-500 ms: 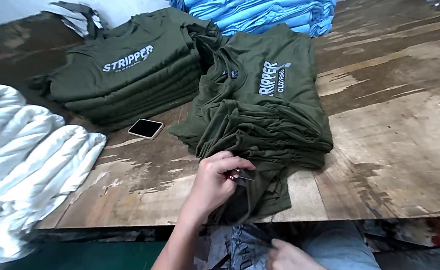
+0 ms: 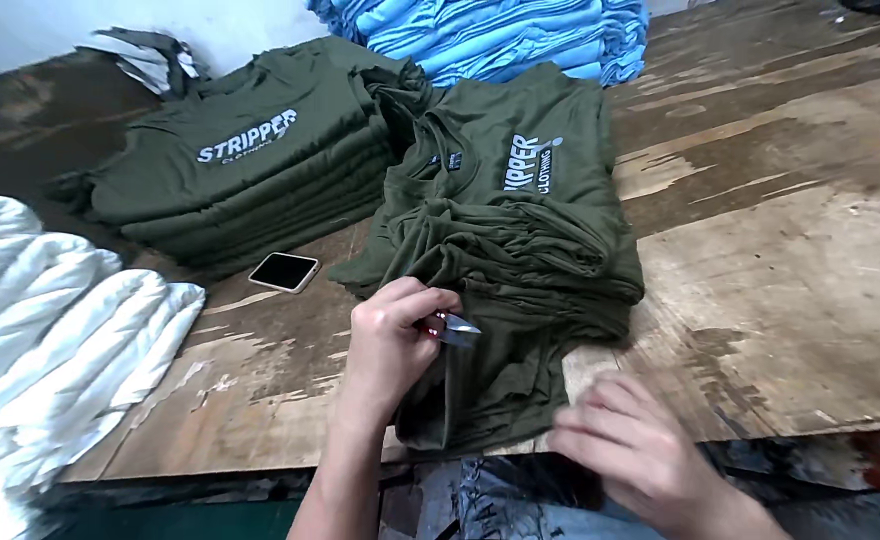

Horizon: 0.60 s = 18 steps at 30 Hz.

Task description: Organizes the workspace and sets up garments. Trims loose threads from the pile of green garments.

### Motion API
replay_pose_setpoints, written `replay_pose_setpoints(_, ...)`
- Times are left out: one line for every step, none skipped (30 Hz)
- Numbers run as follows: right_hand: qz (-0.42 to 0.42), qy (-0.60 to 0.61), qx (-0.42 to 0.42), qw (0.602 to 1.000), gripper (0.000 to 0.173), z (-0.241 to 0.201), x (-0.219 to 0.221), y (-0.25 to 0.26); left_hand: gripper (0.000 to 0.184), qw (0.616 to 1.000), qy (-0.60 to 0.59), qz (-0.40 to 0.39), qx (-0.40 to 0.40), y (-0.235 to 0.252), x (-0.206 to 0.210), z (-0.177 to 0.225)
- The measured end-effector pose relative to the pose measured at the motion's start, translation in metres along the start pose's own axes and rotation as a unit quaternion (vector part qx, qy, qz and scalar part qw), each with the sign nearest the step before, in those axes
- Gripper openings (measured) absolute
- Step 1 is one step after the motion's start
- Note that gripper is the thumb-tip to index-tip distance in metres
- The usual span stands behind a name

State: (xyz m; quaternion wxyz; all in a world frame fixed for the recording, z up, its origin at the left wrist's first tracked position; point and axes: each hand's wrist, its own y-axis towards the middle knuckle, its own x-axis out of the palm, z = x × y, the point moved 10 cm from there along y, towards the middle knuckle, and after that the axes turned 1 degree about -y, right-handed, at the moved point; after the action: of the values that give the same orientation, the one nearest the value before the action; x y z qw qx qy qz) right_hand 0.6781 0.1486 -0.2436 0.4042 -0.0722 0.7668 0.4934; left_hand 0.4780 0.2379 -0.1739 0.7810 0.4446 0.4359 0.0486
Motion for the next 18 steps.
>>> replay_pose_setpoints(-0.031, 0.01, -0.028, 0.999, 0.024, -0.002, -0.009, -0.008, 0.022, 1.0, 0.003, -0.006, 0.004, -0.003, 0.003, 0.003)
replay_pose_setpoints(-0.079, 0.017, -0.039, 0.996, 0.023, -0.002, -0.012, -0.016, 0.022, 1.0, 0.004, -0.01, 0.003, -0.007, 0.007, 0.006)
replay_pose_setpoints(-0.137, 0.022, -0.035, 0.99, 0.021, 0.001, -0.009, -0.024, 0.02, 1.0, 0.006, -0.011, -0.005, -0.01, 0.01, 0.01)
replay_pose_setpoints(-0.195, 0.023, -0.02, 0.98, 0.016, 0.004, -0.004, -0.031, 0.017, 1.0, 0.014, -0.011, -0.022, -0.014, 0.012, 0.013)
replay_pose_setpoints(-0.225, 0.017, 0.0, 0.974, 0.018, 0.008, 0.0, -0.035, 0.016, 0.998, 0.027, -0.014, -0.049, -0.018, 0.014, 0.015)
replay_pose_setpoints(-0.208, 0.002, 0.023, 0.978, 0.034, 0.012, 0.001, -0.033, 0.022, 0.996, 0.043, -0.026, -0.08, -0.022, 0.018, 0.018)
replay_pose_setpoints(-0.153, -0.011, 0.056, 0.987, 0.043, 0.016, -0.002, -0.026, 0.028, 0.991, 0.053, -0.049, -0.111, -0.026, 0.023, 0.02)
replay_pose_setpoints(-0.081, -0.026, 0.091, 0.992, 0.045, 0.02, -0.006, -0.018, 0.029, 0.987, 0.059, -0.07, -0.134, -0.028, 0.029, 0.023)
replay_pose_setpoints(-0.015, -0.036, 0.125, 0.991, 0.04, 0.023, -0.008, -0.009, 0.023, 0.983, 0.063, -0.075, -0.153, -0.029, 0.034, 0.025)
replay_pose_setpoints(0.031, -0.042, 0.148, 0.988, 0.033, 0.024, -0.006, 0.0, 0.02, 0.98, 0.072, -0.071, -0.174, -0.03, 0.036, 0.025)
replay_pose_setpoints(0.055, -0.049, 0.16, 0.984, 0.028, 0.025, 0.0, 0.009, 0.022, 0.976, 0.08, -0.064, -0.193, -0.029, 0.036, 0.025)
replay_pose_setpoints(0.063, -0.054, 0.161, 0.983, 0.026, 0.026, 0.009, 0.016, 0.025, 0.973, 0.09, -0.05, -0.207, -0.026, 0.034, 0.025)
replay_pose_setpoints(0.065, -0.048, 0.158, 0.984, 0.021, 0.028, 0.018, 0.019, 0.031, 0.971, 0.101, -0.033, -0.215, -0.022, 0.031, 0.026)
replay_pose_setpoints(0.071, -0.029, 0.154, 0.985, 0.016, 0.029, 0.022, 0.02, 0.036, 0.971, 0.109, -0.009, -0.215, -0.019, 0.026, 0.027)
replay_pose_setpoints(0.076, 0.009, 0.151, 0.986, 0.015, 0.029, 0.021, 0.018, 0.04, 0.972, 0.115, 0.017, -0.205, -0.016, 0.022, 0.029)
replay_pose_setpoints(0.065, 0.055, 0.143, 0.986, 0.017, 0.029, 0.018, 0.016, 0.039, 0.975, 0.12, 0.046, -0.182, -0.013, 0.018, 0.031)
replay_pose_setpoints(0.025, 0.1, 0.131, 0.986, 0.019, 0.026, 0.015, 0.013, 0.034, 0.978, 0.124, 0.08, -0.146, -0.014, 0.015, 0.035)
replay_pose_setpoints(-0.044, 0.133, 0.116, 0.983, 0.02, 0.023, 0.015, 0.007, 0.026, 0.981, 0.121, 0.109, -0.106, -0.017, 0.013, 0.038)
